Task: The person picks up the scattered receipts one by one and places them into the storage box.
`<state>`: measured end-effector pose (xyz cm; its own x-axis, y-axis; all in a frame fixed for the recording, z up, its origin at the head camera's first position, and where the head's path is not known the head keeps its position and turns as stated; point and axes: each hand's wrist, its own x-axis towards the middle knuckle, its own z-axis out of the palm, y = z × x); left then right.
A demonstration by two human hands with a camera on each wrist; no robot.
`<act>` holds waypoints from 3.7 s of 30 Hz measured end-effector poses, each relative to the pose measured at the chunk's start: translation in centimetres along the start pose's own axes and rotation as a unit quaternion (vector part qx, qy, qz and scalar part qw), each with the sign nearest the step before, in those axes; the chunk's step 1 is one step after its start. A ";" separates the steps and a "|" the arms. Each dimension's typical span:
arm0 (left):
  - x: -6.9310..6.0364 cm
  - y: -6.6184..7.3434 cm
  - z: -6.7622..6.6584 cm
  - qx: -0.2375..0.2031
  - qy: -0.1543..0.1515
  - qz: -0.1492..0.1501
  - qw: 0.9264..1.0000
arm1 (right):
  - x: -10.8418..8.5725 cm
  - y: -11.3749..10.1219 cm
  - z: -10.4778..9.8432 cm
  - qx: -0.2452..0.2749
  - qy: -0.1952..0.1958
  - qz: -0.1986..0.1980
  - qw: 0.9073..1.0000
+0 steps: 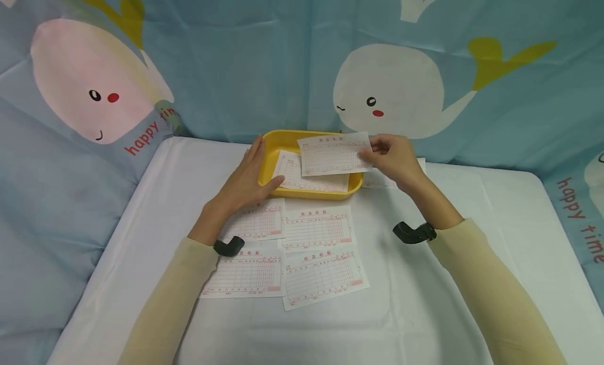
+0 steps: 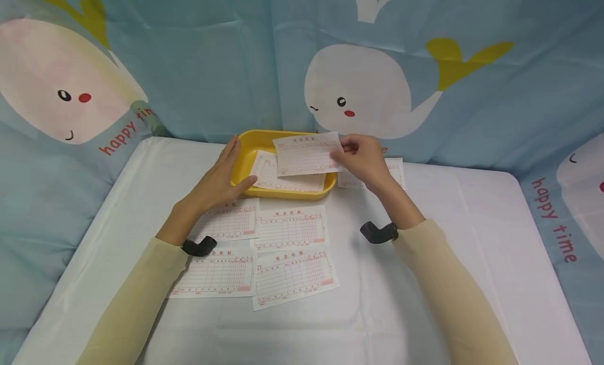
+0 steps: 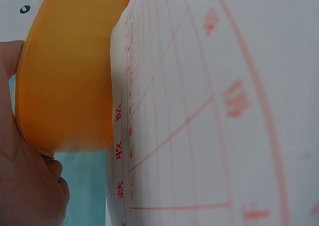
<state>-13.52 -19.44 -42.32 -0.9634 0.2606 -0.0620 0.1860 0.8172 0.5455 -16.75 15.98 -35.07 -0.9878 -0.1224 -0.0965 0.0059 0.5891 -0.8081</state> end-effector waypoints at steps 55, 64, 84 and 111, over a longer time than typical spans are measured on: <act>-0.1 0.0 0.2 -0.017 0.021 0.006 1.000 | -3.6 -1.8 3.2 -0.049 0.037 -0.209 0.976; 0.0 0.3 0.8 -0.023 0.012 0.003 1.000 | -8.1 0.1 3.5 -0.075 0.021 -0.263 0.962; 0.1 0.2 0.2 -0.020 0.007 0.002 1.000 | -15.2 6.0 5.9 -0.143 -0.085 -0.242 0.956; 0.2 0.1 0.2 -0.020 0.006 0.007 1.000 | -17.9 7.6 7.0 -0.218 -0.086 -0.238 0.942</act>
<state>-13.64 -19.23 -42.41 -0.9629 0.2661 -0.0439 0.1926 0.7924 0.5789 2.10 17.09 -43.58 -0.8222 -0.5614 0.0943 -0.5336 0.7024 -0.4710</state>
